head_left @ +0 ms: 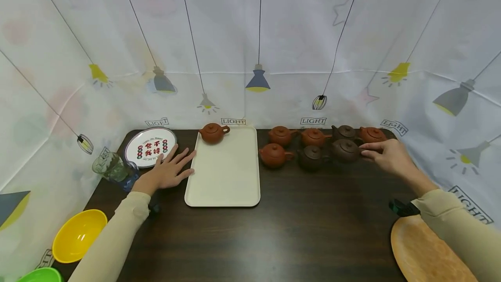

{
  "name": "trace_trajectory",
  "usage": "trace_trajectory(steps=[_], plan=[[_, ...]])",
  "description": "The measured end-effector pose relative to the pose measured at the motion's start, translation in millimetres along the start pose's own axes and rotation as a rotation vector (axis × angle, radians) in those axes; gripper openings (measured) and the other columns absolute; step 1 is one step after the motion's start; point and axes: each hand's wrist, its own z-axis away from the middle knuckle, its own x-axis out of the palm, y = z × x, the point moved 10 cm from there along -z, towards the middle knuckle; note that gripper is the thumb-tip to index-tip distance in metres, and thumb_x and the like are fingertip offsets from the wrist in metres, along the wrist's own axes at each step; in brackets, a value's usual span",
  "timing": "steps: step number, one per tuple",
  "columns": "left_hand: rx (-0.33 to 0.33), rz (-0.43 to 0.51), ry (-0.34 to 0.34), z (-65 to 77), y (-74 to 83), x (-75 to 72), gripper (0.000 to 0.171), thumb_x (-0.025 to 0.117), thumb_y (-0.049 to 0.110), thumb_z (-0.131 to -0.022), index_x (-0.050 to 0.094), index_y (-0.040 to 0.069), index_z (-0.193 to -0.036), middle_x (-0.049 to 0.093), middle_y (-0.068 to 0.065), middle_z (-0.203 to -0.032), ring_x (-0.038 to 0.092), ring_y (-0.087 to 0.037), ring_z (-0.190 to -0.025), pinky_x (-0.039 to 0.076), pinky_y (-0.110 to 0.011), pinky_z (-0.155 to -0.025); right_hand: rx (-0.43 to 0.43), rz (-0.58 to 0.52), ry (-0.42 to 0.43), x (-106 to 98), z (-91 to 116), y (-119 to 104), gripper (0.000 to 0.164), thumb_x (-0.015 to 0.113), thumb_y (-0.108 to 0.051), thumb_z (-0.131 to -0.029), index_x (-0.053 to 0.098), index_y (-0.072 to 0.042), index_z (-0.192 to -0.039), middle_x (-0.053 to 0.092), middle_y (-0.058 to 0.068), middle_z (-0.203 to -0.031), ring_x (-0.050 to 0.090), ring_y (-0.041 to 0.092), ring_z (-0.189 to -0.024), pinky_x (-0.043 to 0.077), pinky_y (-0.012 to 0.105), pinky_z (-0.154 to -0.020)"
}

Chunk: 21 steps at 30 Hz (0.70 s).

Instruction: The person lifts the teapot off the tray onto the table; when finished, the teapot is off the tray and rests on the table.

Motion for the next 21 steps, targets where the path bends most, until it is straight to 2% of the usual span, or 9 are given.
trace_trajectory(steps=[4,8,10,13,16,21], plan=[[0.008,0.006,0.008,2.0,1.9,-1.9,0.073,0.043,0.057,-0.112,0.021,0.025,-0.174,0.019,-0.015,-0.181,-0.003,-0.047,-0.168,0.003,-0.083,-0.125,0.028,-0.021,-0.011,14.8,2.4,19.3,0.032,0.068,-0.017,-0.107,0.075,0.006,-0.128,0.083,0.02,-0.093,0.059,0.013,-0.053,0.039,0.029,-0.047],[0.008,0.017,0.017,2.4,3.0,-2.8,0.072,0.044,0.056,-0.112,0.021,0.025,-0.173,0.019,-0.015,-0.181,-0.003,-0.046,-0.168,0.004,-0.083,-0.125,0.059,-0.031,0.0,27.0,2.2,32.7,0.032,0.07,-0.017,-0.105,0.076,0.006,-0.126,0.083,0.022,-0.1,0.072,0.018,-0.068,0.043,0.027,-0.052],[0.013,0.022,0.021,2.2,3.5,-2.3,0.072,0.044,0.055,-0.112,0.022,0.024,-0.173,0.02,-0.015,-0.18,-0.002,-0.047,-0.168,0.004,-0.083,-0.125,0.077,-0.032,0.007,31.3,2.4,37.6,0.032,0.071,-0.018,-0.105,0.076,0.005,-0.126,0.082,0.024,-0.103,0.073,0.021,-0.073,0.044,0.027,-0.054],[0.017,0.028,0.02,1.9,3.0,-1.1,0.072,0.043,0.056,-0.112,0.022,0.024,-0.173,0.02,-0.016,-0.18,-0.003,-0.047,-0.168,0.004,-0.084,-0.124,0.087,-0.024,0.016,33.8,2.5,41.1,0.033,0.071,-0.02,-0.105,0.077,0.004,-0.126,0.08,0.027,-0.108,0.07,0.021,-0.074,0.043,0.027,-0.056],[0.016,0.024,0.018,2.5,2.3,-0.3,0.072,0.042,0.057,-0.112,0.021,0.025,-0.173,0.019,-0.015,-0.181,-0.003,-0.046,-0.168,0.003,-0.083,-0.125,0.08,-0.012,0.026,33.5,1.6,41.1,0.033,0.072,-0.021,-0.105,0.077,0.004,-0.127,0.079,0.029,-0.109,0.061,0.019,-0.067,0.039,0.028,-0.055],[0.01,0.017,0.014,2.9,0.6,-0.1,0.072,0.042,0.057,-0.112,0.02,0.026,-0.174,0.018,-0.014,-0.181,-0.004,-0.046,-0.168,0.002,-0.083,-0.125,0.076,-0.005,0.033,33.1,0.7,40.8,0.035,0.072,-0.022,-0.104,0.076,0.004,-0.127,0.079,0.026,-0.103,0.051,0.018,-0.062,0.035,0.03,-0.053]])
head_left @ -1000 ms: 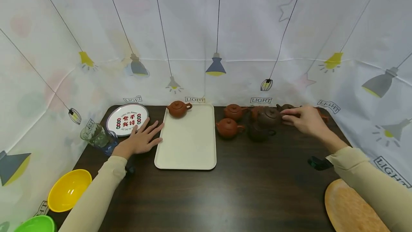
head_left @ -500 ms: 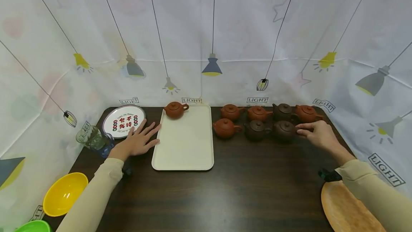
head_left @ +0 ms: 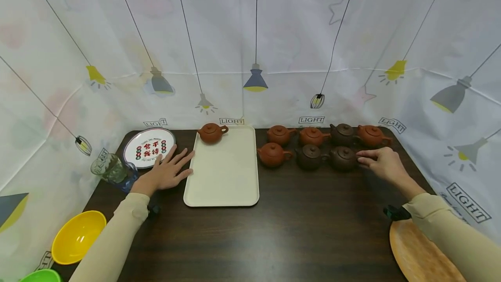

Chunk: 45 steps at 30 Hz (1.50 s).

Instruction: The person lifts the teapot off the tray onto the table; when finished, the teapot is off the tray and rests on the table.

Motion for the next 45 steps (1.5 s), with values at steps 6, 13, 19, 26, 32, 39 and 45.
trace_trajectory(steps=[6,13,19,26,32,39,45], plan=[[-0.005,0.001,-0.007,-1.2,-1.8,-0.9,0.073,0.041,0.058,-0.112,0.019,0.027,-0.174,0.017,-0.014,-0.181,-0.005,-0.046,-0.168,0.001,-0.083,-0.125,-0.01,0.006,-0.001,-1.5,-1.5,-5.0,0.033,0.072,-0.02,-0.103,0.076,0.003,-0.127,0.075,0.012,-0.081,0.049,0.017,-0.057,0.035,0.029,-0.051],[-0.004,-0.004,-0.005,-2.5,-2.1,-3.0,0.073,0.043,0.057,-0.112,0.02,0.026,-0.174,0.018,-0.015,-0.181,-0.005,-0.046,-0.168,0.0,-0.083,-0.125,-0.071,0.057,-0.106,-5.1,-1.9,-20.9,0.043,0.076,-0.018,-0.101,0.069,0.006,-0.135,0.081,0.018,-0.089,0.07,0.019,-0.067,0.043,0.032,-0.055],[-0.009,-0.013,-0.005,-3.6,-2.4,-6.6,0.073,0.042,0.058,-0.112,0.02,0.026,-0.174,0.018,-0.015,-0.181,-0.005,-0.046,-0.168,0.0,-0.082,-0.126,-0.155,0.07,-0.096,-25.2,-9.1,-56.0,0.044,0.076,-0.016,-0.1,0.068,0.008,-0.137,0.08,0.027,-0.107,0.078,0.026,-0.073,0.047,0.031,-0.053],[-0.01,-0.01,-0.002,-3.2,-3.0,-9.5,0.073,0.043,0.057,-0.112,0.02,0.025,-0.174,0.019,-0.016,-0.18,-0.004,-0.047,-0.168,0.0,-0.083,-0.125,-0.232,0.005,0.082,-41.7,-21.7,-108.2,0.05,0.078,-0.03,-0.1,0.07,-0.001,-0.14,0.081,0.024,-0.112,0.08,0.04,-0.094,0.062,0.054,-0.076],[-0.004,-0.006,-0.006,-2.7,-3.0,-7.3,0.073,0.042,0.057,-0.112,0.019,0.026,-0.174,0.018,-0.015,-0.181,-0.004,-0.047,-0.168,0.0,-0.083,-0.125,-0.261,-0.07,-0.018,-16.6,-40.4,-167.5,0.053,0.075,-0.031,-0.103,0.065,-0.007,-0.149,0.075,0.025,-0.131,0.078,0.041,-0.106,0.061,0.048,-0.079],[-0.006,-0.015,-0.005,-0.6,-3.2,-4.4,0.073,0.042,0.058,-0.112,0.02,0.026,-0.174,0.018,-0.015,-0.181,-0.004,-0.047,-0.168,0.001,-0.083,-0.125,-0.327,-0.287,-0.145,35.2,-61.6,-253.1,0.052,0.074,-0.026,-0.104,0.062,-0.007,-0.151,0.067,0.024,-0.146,0.082,0.036,-0.101,0.066,0.049,-0.087],[-0.003,0.003,-0.003,-0.1,2.8,0.0,0.073,0.044,0.056,-0.112,0.021,0.025,-0.173,0.019,-0.015,-0.181,-0.004,-0.046,-0.168,0.0,-0.083,-0.125,-0.362,-0.369,-0.19,84.1,-82.9,-314.9,0.049,0.076,-0.021,-0.102,0.065,-0.004,-0.147,0.063,0.023,-0.15,0.082,0.034,-0.1,0.067,0.04,-0.083]])
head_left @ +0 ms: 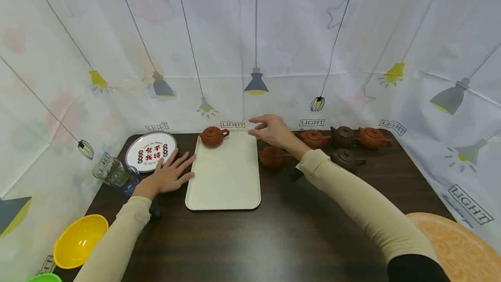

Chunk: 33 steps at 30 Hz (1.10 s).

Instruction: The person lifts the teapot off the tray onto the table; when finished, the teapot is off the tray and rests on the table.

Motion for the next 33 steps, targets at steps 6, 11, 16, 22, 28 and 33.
trace_trajectory(steps=[6,11,16,22,28,33], plan=[[0.007,0.0,-0.007,-0.2,2.6,8.5,0.072,0.043,0.056,-0.112,0.021,0.026,-0.173,0.019,-0.014,-0.181,-0.004,-0.046,-0.168,0.001,-0.082,-0.126,0.027,0.075,-0.054,53.8,-40.9,0.4,0.048,0.074,-0.018,-0.102,0.065,-0.004,-0.147,0.065,0.015,-0.151,0.075,0.034,-0.122,0.065,0.042,-0.094],[0.003,-0.004,0.002,1.1,3.8,10.5,0.072,0.044,0.055,-0.112,0.022,0.025,-0.173,0.02,-0.013,-0.181,-0.003,-0.046,-0.168,0.001,-0.082,-0.126,0.016,0.108,-0.087,83.8,-63.7,0.9,0.047,0.071,-0.008,-0.102,0.063,0.002,-0.147,0.066,0.019,-0.149,0.071,0.039,-0.13,0.061,0.046,-0.105],[0.006,-0.005,0.005,0.9,7.0,8.3,0.071,0.043,0.055,-0.112,0.022,0.025,-0.173,0.02,-0.013,-0.181,-0.003,-0.046,-0.169,0.001,-0.082,-0.126,0.006,0.198,-0.086,99.8,-76.8,4.2,0.041,0.068,0.0,-0.101,0.067,0.004,-0.142,0.07,0.021,-0.143,0.072,0.035,-0.128,0.061,0.041,-0.103],[0.006,-0.011,0.005,-1.3,6.8,3.4,0.071,0.044,0.053,-0.112,0.023,0.025,-0.173,0.021,-0.014,-0.18,-0.001,-0.046,-0.169,0.003,-0.082,-0.126,0.06,0.124,-0.001,101.4,-86.5,12.6,0.031,0.066,-0.002,-0.104,0.073,0.005,-0.133,0.077,0.019,-0.129,0.075,0.03,-0.113,0.062,0.037,-0.094],[0.006,0.018,0.008,-3.6,-4.5,9.3,0.071,0.043,0.058,-0.111,0.021,0.031,-0.173,0.021,-0.013,-0.181,-0.004,-0.044,-0.169,0.0,-0.083,-0.125,0.122,0.074,0.029,107.4,-88.9,20.1,0.026,0.07,-0.008,-0.104,0.078,0.002,-0.126,0.078,0.016,-0.129,0.075,0.026,-0.114,0.062,0.034,-0.093],[-0.01,0.021,-0.001,-3.8,-10.6,7.8,0.073,0.043,0.06,-0.111,0.021,0.03,-0.173,0.019,-0.013,-0.181,-0.006,-0.044,-0.169,-0.002,-0.082,-0.125,0.091,0.143,0.028,114.0,-92.4,10.5,0.022,0.07,-0.005,-0.104,0.08,0.003,-0.122,0.078,0.018,-0.125,0.075,0.024,-0.11,0.061,0.031,-0.089]])
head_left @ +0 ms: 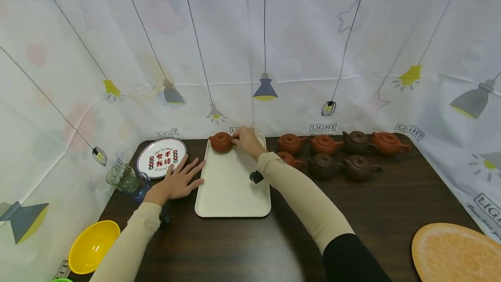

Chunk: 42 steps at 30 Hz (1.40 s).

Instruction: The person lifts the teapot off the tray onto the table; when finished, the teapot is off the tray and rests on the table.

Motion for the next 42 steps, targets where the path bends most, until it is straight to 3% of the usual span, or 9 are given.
trace_trajectory(steps=[7,13,18,21,25,29,35,39,42], plan=[[0.001,0.004,0.007,-2.3,-5.4,8.9,0.076,0.036,0.07,-0.108,0.017,0.036,-0.173,0.017,-0.012,-0.182,-0.007,-0.043,-0.169,-0.003,-0.083,-0.125,-0.072,0.037,0.01,4.7,8.4,-9.3,0.019,0.065,0.006,-0.103,0.079,0.011,-0.115,0.08,0.023,-0.114,0.059,0.015,-0.081,0.05,0.025,-0.069],[0.019,0.015,0.016,0.2,3.5,-1.7,0.076,0.039,0.067,-0.109,0.02,0.032,-0.173,0.02,-0.015,-0.181,-0.006,-0.045,-0.168,-0.002,-0.084,-0.124,-0.164,0.106,-0.019,-7.6,9.8,-6.1,0.02,0.062,0.0,-0.106,0.082,0.004,-0.108,0.08,0.016,-0.103,0.062,0.014,-0.081,0.05,0.025,-0.069],[0.02,-0.004,0.001,1.1,14.7,-5.9,0.073,0.043,0.058,-0.111,0.021,0.026,-0.173,0.019,-0.016,-0.18,-0.004,-0.047,-0.168,0.0,-0.084,-0.124,-0.167,0.106,-0.062,-50.6,41.6,-11.7,0.024,0.062,0.001,-0.106,0.08,0.003,-0.121,0.081,0.019,-0.115,0.079,0.023,-0.09,0.055,0.025,-0.068],[0.017,-0.032,-0.003,1.3,14.4,-5.8,0.072,0.043,0.056,-0.112,0.021,0.025,-0.173,0.019,-0.015,-0.18,-0.003,-0.047,-0.168,0.002,-0.083,-0.125,-0.184,0.082,-0.044,-80.9,60.4,-4.3,0.023,0.064,-0.001,-0.105,0.079,0.003,-0.122,0.081,0.02,-0.115,0.082,0.026,-0.092,0.061,0.025,-0.071],[0.015,-0.038,0.009,4.5,11.8,-7.9,0.072,0.044,0.055,-0.112,0.022,0.025,-0.173,0.02,-0.015,-0.18,-0.002,-0.047,-0.168,0.002,-0.083,-0.125,-0.2,0.066,0.016,-127.8,90.4,10.9,0.021,0.068,-0.001,-0.102,0.081,0.003,-0.12,0.082,0.022,-0.113,0.082,0.031,-0.094,0.067,0.036,-0.079],[0.011,-0.035,0.012,7.6,8.0,-9.5,0.073,0.043,0.056,-0.112,0.021,0.024,-0.173,0.019,-0.015,-0.18,-0.003,-0.047,-0.168,0.002,-0.083,-0.125,-0.182,0.119,0.062,-175.2,127.0,35.9,0.023,0.067,-0.001,-0.103,0.079,0.003,-0.122,0.08,0.024,-0.116,0.08,0.036,-0.102,0.066,0.046,-0.083],[0.01,-0.014,0.004,12.4,10.7,-12.6,0.072,0.045,0.053,-0.112,0.022,0.022,-0.173,0.02,-0.017,-0.18,-0.003,-0.049,-0.167,0.003,-0.084,-0.124,-0.045,0.201,0.111,-238.0,184.5,96.7,0.027,0.065,-0.01,-0.107,0.076,0.001,-0.13,0.077,0.026,-0.124,0.077,0.042,-0.108,0.063,0.055,-0.087],[0.025,0.01,0.006,12.0,15.4,-12.1,0.072,0.046,0.053,-0.112,0.023,0.022,-0.173,0.021,-0.019,-0.179,-0.002,-0.05,-0.167,0.002,-0.085,-0.123,0.038,0.223,0.179,-277.0,225.4,147.8,0.028,0.068,-0.012,-0.106,0.076,0.005,-0.128,0.074,0.032,-0.125,0.079,0.042,-0.104,0.066,0.039,-0.078],[0.031,0.017,0.014,8.8,17.3,-11.8,0.072,0.046,0.054,-0.112,0.023,0.023,-0.173,0.021,-0.019,-0.179,-0.002,-0.049,-0.167,0.002,-0.085,-0.123,0.098,0.258,0.237,-305.3,258.6,186.9,0.027,0.07,-0.011,-0.104,0.077,0.007,-0.124,0.074,0.035,-0.12,0.08,0.034,-0.089,0.062,0.029,-0.065]])
